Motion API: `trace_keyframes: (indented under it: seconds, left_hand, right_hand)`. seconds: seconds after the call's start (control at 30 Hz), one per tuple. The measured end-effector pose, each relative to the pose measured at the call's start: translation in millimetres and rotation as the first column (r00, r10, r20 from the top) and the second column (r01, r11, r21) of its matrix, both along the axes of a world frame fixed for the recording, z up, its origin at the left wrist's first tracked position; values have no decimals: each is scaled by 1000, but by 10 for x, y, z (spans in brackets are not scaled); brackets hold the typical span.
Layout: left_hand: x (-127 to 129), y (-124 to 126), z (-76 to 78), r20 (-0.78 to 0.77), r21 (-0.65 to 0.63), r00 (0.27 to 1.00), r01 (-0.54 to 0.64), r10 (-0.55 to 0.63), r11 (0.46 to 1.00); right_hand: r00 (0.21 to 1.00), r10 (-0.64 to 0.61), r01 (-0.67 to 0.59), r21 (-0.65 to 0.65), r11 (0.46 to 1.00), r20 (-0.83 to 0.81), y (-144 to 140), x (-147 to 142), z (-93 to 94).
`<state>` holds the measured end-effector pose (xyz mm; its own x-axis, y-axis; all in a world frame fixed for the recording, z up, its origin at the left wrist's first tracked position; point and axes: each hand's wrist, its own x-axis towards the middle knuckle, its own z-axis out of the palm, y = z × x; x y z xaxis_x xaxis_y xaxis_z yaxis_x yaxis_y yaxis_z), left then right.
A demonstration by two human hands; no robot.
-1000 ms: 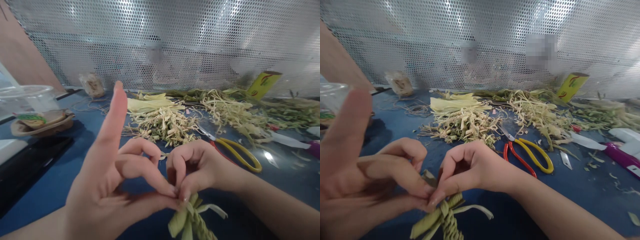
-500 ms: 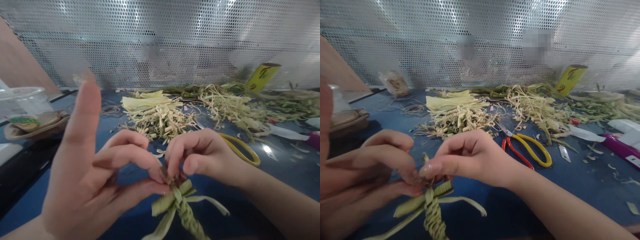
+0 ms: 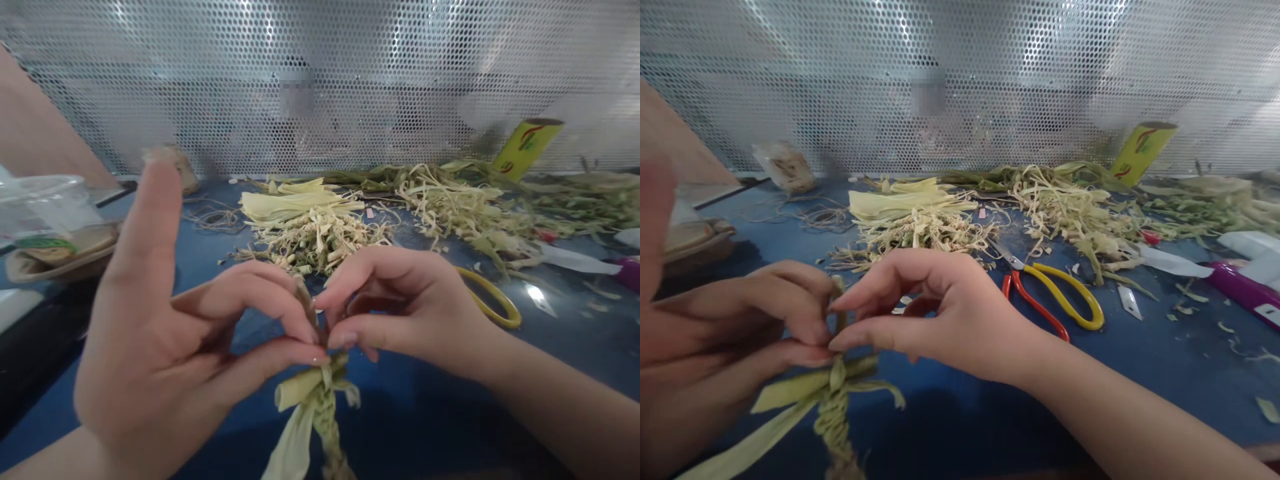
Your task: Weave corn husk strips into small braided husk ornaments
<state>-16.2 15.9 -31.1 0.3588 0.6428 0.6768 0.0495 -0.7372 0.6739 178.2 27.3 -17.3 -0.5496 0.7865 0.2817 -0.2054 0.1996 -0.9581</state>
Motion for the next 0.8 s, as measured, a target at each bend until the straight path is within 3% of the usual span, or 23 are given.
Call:
trace_keyframes:
  seconds: [0.13, 0.27, 0.4, 0.67, 0.8]
  left_hand:
    - [47, -8, 66, 108, -126, 994, -17, 31, 992]
    - [117, -46, 119, 193, -196, 975, -74, 112, 978]
    - [118, -55, 122, 176, -195, 982, -29, 64, 980]
    - [102, -56, 122, 94, -105, 995, -22, 32, 994]
    - [107, -56, 120, 89, -102, 993, -70, 79, 992]
  right_hand:
    - [1000, 19, -18, 19, 1000, -10, 1, 7, -4]
    - [988, -121, 95, 245, 965, 91, -1, 10, 9]
    - [976, -176, 115, 375, 920, 132, 1, 9, 26]
    - [968, -169, 109, 299, 948, 185, -11, 21, 59]
    - [968, -159, 130, 156, 979, 193, -7, -17, 64]
